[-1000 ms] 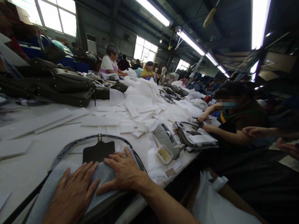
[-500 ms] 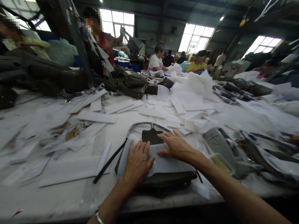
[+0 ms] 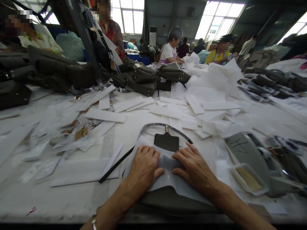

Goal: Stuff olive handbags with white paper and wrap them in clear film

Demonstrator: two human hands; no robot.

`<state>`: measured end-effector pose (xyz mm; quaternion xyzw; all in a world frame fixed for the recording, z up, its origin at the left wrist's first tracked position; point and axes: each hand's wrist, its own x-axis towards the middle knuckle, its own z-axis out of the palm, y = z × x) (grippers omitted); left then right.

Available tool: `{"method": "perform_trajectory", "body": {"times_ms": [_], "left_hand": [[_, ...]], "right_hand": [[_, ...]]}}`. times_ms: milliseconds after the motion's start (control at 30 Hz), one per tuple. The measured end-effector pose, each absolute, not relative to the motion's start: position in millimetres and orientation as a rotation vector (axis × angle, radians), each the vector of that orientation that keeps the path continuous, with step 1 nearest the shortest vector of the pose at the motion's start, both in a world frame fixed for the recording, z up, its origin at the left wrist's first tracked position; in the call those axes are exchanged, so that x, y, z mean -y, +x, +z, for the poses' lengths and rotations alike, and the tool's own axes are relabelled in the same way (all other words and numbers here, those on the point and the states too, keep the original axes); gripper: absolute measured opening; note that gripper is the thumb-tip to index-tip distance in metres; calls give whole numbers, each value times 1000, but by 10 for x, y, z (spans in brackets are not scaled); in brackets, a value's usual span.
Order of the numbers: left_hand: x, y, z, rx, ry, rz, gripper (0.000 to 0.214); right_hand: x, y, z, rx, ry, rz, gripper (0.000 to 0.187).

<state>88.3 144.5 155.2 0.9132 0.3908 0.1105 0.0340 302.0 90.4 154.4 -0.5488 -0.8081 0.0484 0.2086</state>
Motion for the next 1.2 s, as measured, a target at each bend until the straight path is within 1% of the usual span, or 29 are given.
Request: {"method": "perform_trajectory", "body": {"times_ms": [100, 167, 233, 267, 333, 400, 433, 567, 733, 800, 1067, 1133, 1200], "left_hand": [[-1349, 847, 1476, -1191, 2821, 542, 36], [-1296, 813, 1422, -1117, 2823, 689, 23], [-1273, 787, 1391, -1037, 2796, 858, 15], [-1274, 782, 1383, -1012, 2785, 936, 15], [-1298, 790, 1371, -1013, 2788, 1019, 30], [-1342, 815, 1347, -1039, 2835, 949, 46], [-1368, 830, 1328, -1054, 2861, 866, 48], [-1463, 877, 1250, -1138, 2929, 564, 44], [-1497, 912, 1221, -1208, 2918, 425, 43], [-1497, 922, 1224, -1212, 2908, 391, 43], [-1527, 955, 1288, -1198, 2768, 401, 47], [-1541, 968, 1297, -1201, 2741, 420, 44], [-1553, 977, 1297, -1187, 2712, 444, 36]], "right_hand": [[-800, 2990, 1506, 2189, -1361, -50, 21], [-759, 2985, 1485, 2145, -1269, -120, 22], [-746, 2988, 1468, 2098, -1217, -167, 23], [-750, 2991, 1459, 2077, -1210, -188, 22], [-773, 2999, 1435, 2053, -1234, -218, 23], [-810, 3012, 1400, 2091, -1284, -213, 29], [-830, 3021, 1379, 2126, -1313, -201, 33], [-901, 3056, 1273, 2209, -1451, -197, 50], [-943, 3052, 1176, 2235, -1590, -149, 62], [-954, 3036, 1164, 2243, -1617, -114, 62], [-992, 3001, 1217, 2133, -1592, 17, 51], [-997, 3006, 1230, 2126, -1582, 43, 49], [-1003, 3013, 1242, 2127, -1567, 67, 47]]}}
